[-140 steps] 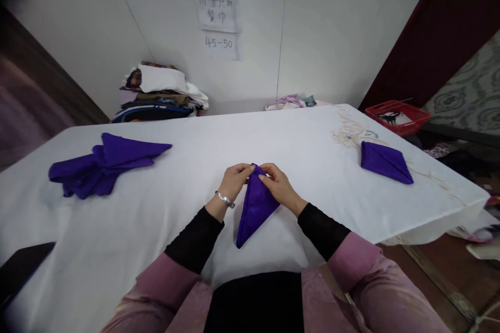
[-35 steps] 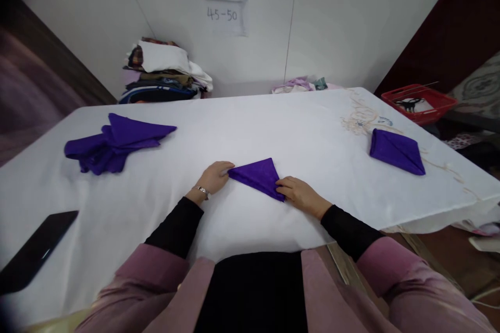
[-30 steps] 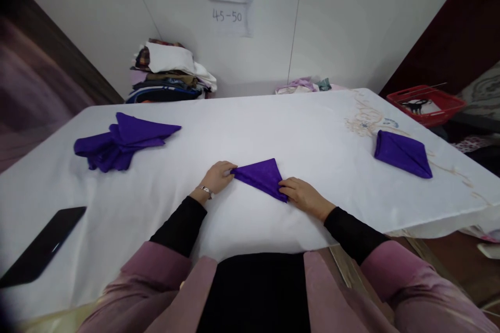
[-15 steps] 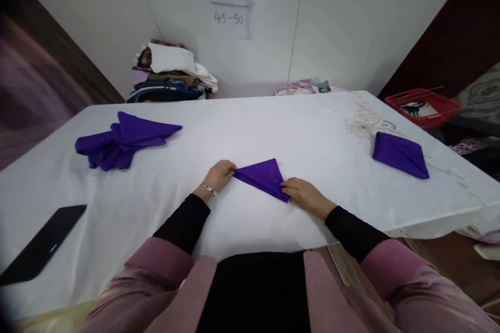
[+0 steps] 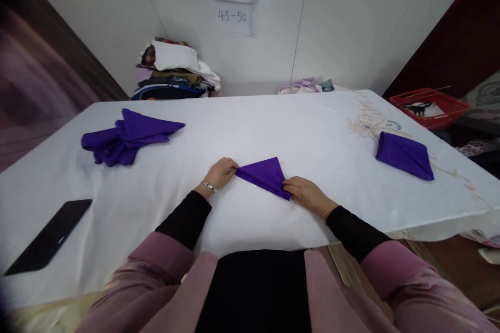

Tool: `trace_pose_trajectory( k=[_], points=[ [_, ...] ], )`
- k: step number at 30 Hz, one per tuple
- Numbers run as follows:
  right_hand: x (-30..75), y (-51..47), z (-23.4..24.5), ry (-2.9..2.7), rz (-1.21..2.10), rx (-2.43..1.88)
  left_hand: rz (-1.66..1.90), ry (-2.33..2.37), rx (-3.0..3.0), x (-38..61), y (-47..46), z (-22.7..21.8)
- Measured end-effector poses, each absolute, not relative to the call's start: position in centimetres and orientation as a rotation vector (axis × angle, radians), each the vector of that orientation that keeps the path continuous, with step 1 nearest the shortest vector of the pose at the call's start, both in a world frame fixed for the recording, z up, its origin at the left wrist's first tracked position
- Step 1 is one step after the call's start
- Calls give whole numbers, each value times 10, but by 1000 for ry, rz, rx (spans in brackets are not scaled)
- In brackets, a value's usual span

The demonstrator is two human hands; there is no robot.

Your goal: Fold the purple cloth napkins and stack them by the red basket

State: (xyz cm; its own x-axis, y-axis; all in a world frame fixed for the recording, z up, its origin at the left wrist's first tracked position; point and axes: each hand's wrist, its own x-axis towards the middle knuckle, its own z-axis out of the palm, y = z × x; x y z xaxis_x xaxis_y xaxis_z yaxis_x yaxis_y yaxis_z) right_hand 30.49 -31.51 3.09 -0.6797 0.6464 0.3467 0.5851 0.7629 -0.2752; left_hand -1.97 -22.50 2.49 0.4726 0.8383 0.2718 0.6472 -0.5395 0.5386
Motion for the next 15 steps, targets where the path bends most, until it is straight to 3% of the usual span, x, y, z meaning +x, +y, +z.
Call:
trace_pose_trajectory(
  k=[15],
  points=[
    [329,-313,24,-2470,287,-982,735,1051,2409,-12,-236,21]
  ],
)
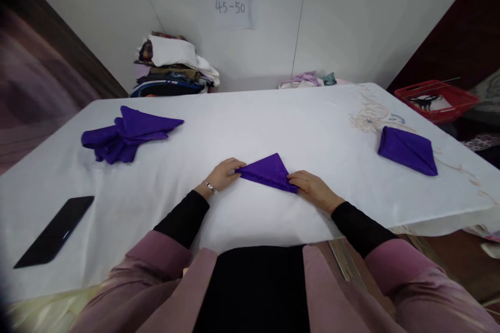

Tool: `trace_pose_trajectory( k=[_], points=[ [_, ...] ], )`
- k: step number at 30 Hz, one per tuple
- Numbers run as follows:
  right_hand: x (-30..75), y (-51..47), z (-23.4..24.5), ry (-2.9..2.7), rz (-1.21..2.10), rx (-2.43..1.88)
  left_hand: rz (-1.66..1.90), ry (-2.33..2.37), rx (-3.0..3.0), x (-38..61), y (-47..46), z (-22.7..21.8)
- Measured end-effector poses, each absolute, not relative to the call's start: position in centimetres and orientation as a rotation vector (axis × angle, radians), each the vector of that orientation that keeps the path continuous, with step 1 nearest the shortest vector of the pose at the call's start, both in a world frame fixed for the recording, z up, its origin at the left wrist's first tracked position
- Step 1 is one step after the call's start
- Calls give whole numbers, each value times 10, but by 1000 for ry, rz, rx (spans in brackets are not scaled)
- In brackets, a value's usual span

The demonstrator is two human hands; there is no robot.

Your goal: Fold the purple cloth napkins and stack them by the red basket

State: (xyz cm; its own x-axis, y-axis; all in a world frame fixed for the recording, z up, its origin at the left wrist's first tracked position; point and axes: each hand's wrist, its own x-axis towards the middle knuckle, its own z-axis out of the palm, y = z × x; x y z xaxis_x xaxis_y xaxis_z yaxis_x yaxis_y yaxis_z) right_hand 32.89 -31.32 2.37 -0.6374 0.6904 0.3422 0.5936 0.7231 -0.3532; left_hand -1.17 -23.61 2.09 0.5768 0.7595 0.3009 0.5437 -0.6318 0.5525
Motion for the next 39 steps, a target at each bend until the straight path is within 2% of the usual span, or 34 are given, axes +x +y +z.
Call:
trace_pose_trajectory(
  k=[24,34,39],
  points=[
    [326,-326,52,-2624,374,-1111,559,969,2712,-10,-229,20],
    [311,-333,30,-2434,73,-1224,615,940,2824,16,-245,32],
    [308,-338,25,-2380,10,-1222,533,939,2889,34,-248,31]
  ],
)
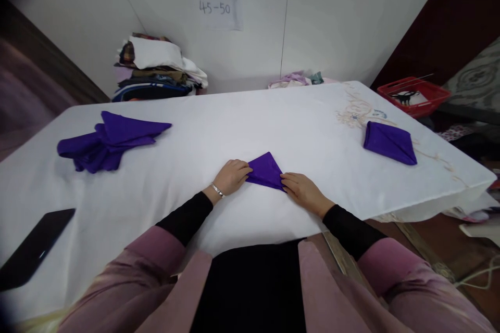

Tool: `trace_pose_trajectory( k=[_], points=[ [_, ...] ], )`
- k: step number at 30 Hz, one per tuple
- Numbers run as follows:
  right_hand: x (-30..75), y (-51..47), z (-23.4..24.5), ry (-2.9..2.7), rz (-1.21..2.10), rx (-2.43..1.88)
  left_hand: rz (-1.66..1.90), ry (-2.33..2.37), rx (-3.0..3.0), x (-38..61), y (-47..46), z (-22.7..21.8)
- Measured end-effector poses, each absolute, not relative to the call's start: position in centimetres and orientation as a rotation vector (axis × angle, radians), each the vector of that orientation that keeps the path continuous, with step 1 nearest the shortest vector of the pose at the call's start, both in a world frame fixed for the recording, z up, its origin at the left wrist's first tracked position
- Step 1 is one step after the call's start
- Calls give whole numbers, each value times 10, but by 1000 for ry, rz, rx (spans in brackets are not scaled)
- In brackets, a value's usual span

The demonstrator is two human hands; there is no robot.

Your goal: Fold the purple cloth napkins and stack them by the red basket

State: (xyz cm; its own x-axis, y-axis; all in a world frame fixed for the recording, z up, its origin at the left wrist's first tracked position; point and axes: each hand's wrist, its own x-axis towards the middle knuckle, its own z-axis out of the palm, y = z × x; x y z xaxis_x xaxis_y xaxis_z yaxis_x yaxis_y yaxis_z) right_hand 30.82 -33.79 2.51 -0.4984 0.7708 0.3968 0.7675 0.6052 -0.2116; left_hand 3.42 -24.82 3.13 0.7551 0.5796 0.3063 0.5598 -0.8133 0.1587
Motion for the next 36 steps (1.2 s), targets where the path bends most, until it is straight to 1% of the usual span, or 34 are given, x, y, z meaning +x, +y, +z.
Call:
trace_pose_trajectory(
  k=[6,13,20,28,31,36],
  points=[
    [307,-340,21,-2331,40,-1244,376,946,2922,38,-252,33],
    [311,-340,13,-2302,72,-1229,330,930,2929,36,-256,32],
    [314,-343,18,-2371,130,-1207,275,921,2942,34,-261,38],
    [314,-346,16,-2387,95,-1213,373,866,2880,28,-262,32],
    [315,-347,16,-2395,93,-1227,466,864,2783,26,-261,32],
    [313,-348,19,-2410,90,-1213,546,1052,2633,37,-260,32]
  ],
)
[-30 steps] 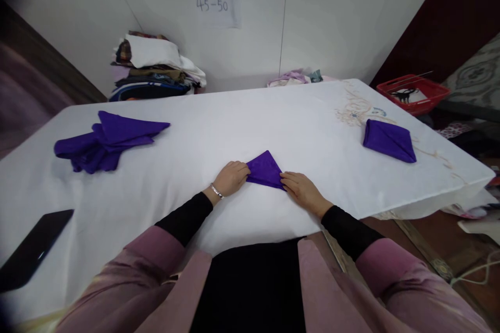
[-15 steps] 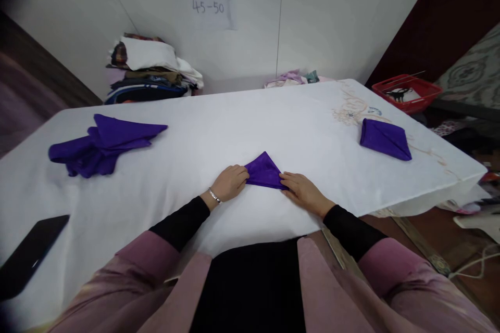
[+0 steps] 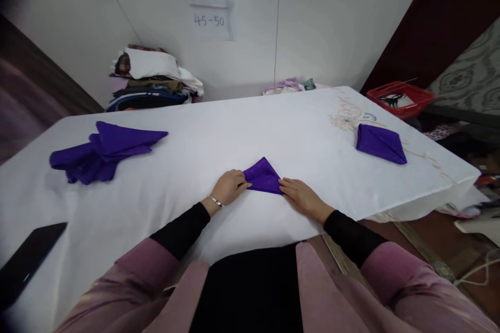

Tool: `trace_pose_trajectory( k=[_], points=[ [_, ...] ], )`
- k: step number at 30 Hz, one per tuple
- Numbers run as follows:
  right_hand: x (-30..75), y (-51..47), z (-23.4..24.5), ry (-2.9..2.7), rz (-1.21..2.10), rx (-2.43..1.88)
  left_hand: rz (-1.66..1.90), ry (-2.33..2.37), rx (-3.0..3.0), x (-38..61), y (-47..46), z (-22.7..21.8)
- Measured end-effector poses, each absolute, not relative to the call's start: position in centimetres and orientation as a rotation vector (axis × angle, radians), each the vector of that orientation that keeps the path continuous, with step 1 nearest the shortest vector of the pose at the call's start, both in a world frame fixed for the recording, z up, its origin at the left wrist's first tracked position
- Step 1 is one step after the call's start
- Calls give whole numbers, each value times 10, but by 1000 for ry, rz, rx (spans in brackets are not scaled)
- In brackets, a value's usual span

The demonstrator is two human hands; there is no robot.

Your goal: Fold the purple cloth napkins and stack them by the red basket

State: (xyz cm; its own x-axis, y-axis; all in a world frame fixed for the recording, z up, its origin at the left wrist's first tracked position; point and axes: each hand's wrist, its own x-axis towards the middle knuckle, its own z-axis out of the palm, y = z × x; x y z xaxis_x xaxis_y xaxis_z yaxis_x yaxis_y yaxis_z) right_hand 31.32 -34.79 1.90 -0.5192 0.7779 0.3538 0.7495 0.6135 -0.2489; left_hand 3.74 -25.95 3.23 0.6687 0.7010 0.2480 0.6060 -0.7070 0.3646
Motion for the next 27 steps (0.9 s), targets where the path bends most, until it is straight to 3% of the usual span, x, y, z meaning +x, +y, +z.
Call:
trace_pose_trajectory(
  k=[8,15,27],
  points=[
    [314,-350,17,-2456,31,-1225,437,1503,2639,73,-257,33],
    [315,-351,15,-2463,84,-1221,562,1411,2753,79,-259,26],
    [296,-338,45,-2410,211,-1305,237,1291,2725,80,-253,15]
  ],
)
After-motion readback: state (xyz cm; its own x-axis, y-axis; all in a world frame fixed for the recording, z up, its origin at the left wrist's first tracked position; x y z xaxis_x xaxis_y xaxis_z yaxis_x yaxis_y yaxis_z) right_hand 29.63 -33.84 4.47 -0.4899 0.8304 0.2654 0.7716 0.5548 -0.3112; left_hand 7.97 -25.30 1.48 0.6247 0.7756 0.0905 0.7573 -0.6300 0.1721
